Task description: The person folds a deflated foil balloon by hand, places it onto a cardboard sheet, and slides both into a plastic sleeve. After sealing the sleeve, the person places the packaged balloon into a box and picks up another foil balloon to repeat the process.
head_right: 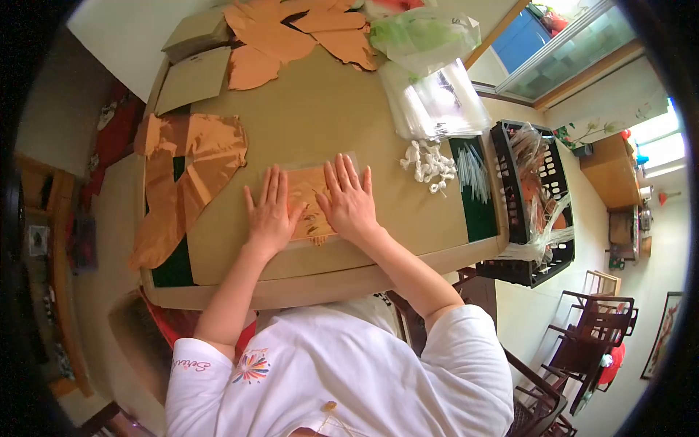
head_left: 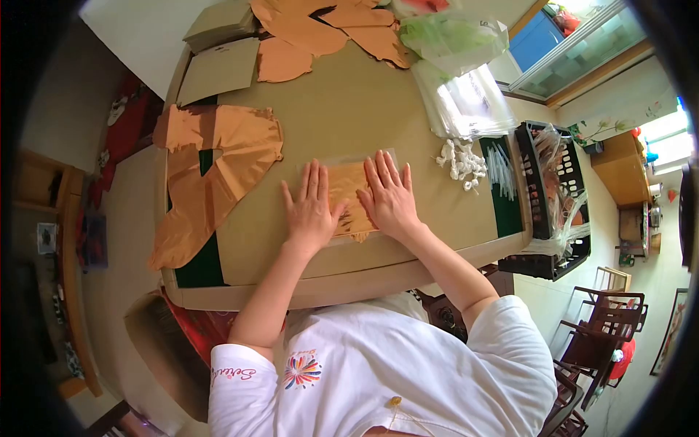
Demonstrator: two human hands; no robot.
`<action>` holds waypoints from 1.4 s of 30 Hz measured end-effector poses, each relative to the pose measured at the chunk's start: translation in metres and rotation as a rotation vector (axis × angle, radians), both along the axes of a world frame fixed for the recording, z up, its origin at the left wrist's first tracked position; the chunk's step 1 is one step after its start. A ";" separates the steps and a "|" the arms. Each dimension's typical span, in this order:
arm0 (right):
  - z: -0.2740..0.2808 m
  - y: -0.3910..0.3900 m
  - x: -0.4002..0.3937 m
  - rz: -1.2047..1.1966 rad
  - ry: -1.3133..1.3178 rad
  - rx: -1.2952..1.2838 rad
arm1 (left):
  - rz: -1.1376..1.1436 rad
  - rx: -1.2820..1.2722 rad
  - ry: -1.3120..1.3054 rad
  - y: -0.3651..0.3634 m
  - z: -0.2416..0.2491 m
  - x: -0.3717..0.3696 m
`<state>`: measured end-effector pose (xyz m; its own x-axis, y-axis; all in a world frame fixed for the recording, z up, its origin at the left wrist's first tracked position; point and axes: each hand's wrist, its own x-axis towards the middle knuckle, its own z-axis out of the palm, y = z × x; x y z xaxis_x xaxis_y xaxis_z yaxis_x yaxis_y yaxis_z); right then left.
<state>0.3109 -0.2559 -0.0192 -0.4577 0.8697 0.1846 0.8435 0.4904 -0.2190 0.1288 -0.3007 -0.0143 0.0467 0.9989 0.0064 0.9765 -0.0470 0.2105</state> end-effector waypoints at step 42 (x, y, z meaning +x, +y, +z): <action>-0.002 0.003 0.008 0.087 0.082 0.086 | 0.039 0.127 0.063 -0.001 -0.008 -0.013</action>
